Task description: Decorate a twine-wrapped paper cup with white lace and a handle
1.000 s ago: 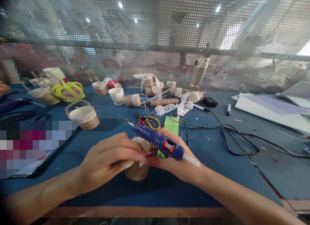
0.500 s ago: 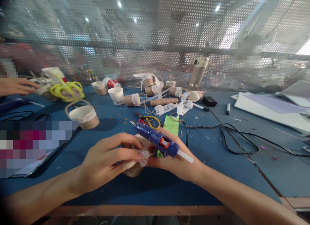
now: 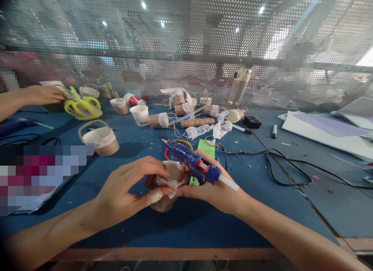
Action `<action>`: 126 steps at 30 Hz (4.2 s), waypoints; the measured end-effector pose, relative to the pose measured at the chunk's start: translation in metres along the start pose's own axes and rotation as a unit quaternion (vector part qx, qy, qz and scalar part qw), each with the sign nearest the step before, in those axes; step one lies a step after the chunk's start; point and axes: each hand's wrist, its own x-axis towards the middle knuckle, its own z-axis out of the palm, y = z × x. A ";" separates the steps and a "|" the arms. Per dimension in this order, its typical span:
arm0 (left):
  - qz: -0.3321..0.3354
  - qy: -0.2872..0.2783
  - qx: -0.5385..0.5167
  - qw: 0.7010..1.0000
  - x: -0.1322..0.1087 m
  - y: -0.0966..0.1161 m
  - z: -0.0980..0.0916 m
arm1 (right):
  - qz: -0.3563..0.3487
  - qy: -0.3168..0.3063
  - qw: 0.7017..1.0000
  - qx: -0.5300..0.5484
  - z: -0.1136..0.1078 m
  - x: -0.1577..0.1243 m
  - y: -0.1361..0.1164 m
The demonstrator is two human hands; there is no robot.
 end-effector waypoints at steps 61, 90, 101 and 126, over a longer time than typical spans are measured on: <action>0.142 -0.041 -0.066 0.987 0.001 -0.004 -0.013 | 0.003 -0.002 0.998 -0.060 -0.003 -0.003 -0.014; 0.103 -0.082 0.014 0.991 0.002 -0.006 -0.004 | 0.012 -0.010 1.000 0.013 0.001 -0.007 -0.003; 0.067 -0.064 -0.006 0.996 0.000 -0.007 -0.004 | 0.005 -0.020 1.000 -0.012 -0.001 -0.005 -0.003; 0.055 -0.058 -0.028 0.996 0.000 -0.007 -0.003 | 0.013 -0.026 0.999 -0.034 -0.003 -0.005 -0.007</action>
